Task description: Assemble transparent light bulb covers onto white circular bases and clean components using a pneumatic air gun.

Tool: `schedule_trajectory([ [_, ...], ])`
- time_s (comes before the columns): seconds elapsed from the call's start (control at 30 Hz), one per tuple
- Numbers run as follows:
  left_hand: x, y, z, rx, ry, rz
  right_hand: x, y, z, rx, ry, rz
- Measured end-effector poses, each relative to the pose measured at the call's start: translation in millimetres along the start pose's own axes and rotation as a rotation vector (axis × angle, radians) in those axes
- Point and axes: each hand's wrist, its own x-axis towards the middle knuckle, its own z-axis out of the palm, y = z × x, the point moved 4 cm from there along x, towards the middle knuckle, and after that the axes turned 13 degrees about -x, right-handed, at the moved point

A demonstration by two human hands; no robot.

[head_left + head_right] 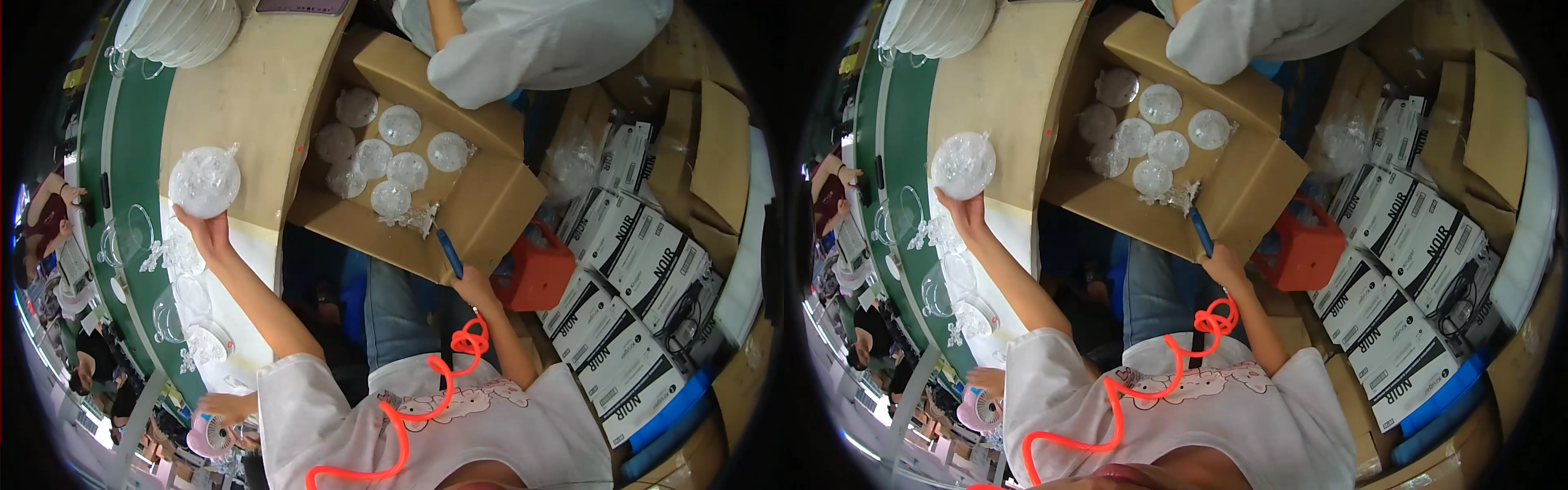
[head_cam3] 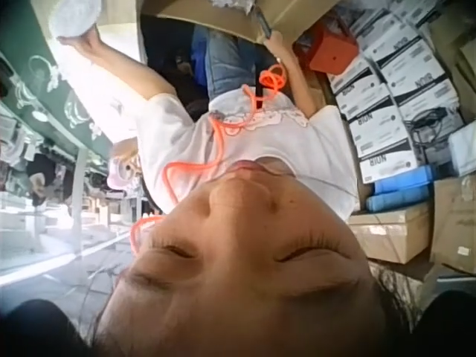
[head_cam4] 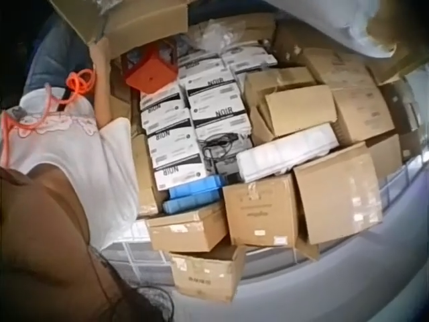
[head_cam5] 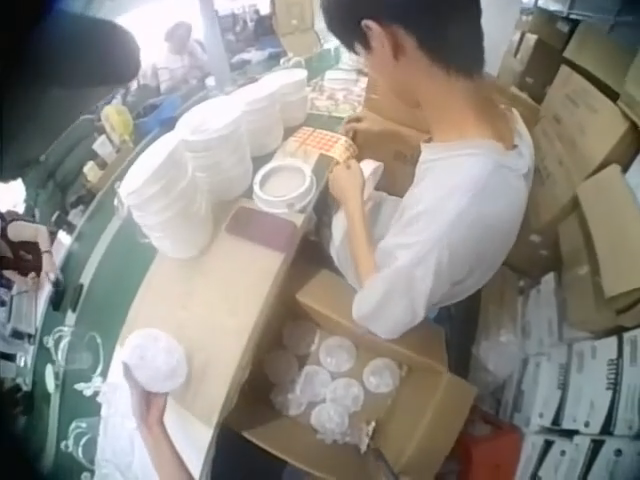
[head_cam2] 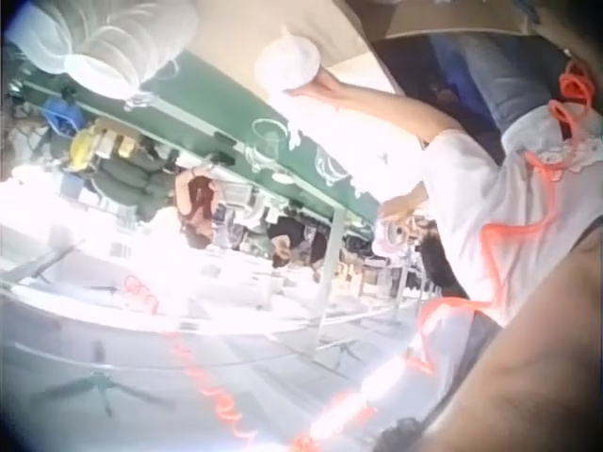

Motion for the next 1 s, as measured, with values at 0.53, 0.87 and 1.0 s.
schedule_trajectory([
  [0.53,-37.7,0.3,-50.1,0.617,0.385,0.578,-12.9,10.1,-11.9,0.028,-0.059,0.025],
  [0.87,-240.0,-434.9,-81.7,-0.175,0.834,-0.836,-43.7,20.4,-57.9,0.251,0.087,-0.006],
  [1.0,-233.9,-496.8,-151.5,0.02,1.011,-0.837,-61.5,27.3,-64.6,0.262,0.126,0.086],
])
